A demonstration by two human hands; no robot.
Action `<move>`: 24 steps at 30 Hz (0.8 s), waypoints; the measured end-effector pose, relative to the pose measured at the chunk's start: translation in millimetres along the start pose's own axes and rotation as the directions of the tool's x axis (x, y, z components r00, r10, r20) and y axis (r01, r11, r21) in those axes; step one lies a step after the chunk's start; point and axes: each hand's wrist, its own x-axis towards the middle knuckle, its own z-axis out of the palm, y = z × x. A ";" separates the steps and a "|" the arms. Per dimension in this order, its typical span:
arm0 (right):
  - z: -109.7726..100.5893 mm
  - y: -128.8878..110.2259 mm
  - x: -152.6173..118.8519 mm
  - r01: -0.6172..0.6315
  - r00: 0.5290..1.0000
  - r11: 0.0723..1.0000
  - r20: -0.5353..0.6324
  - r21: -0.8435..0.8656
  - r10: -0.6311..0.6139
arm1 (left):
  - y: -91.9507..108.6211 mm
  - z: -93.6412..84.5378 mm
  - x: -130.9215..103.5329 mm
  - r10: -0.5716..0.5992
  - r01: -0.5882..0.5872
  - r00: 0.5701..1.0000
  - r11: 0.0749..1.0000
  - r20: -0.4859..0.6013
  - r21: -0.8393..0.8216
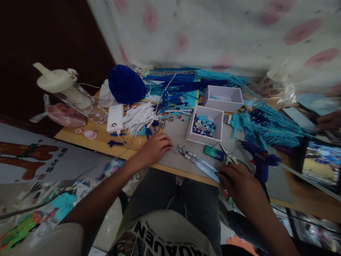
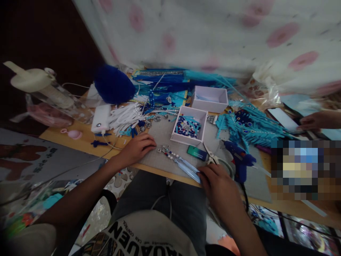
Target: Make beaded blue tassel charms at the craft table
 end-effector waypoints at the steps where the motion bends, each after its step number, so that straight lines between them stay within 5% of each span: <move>1: 0.5 1.3 -0.8 -0.004 1.000 1.000 0.003 0.004 0.004 | 0.6 -0.4 0.9 -0.002 0.002 1.000 1.000 0.003 0.001; 15: -1.2 3.2 -2.8 -0.062 0.996 0.995 0.065 0.073 0.057 | 4.4 -15.6 16.4 -0.114 0.114 0.993 0.993 0.001 0.015; 24: -1.2 -3.0 9.4 -0.028 0.999 0.991 0.020 0.131 0.025 | 5.3 -3.8 41.2 0.025 -0.043 0.973 0.996 0.228 0.073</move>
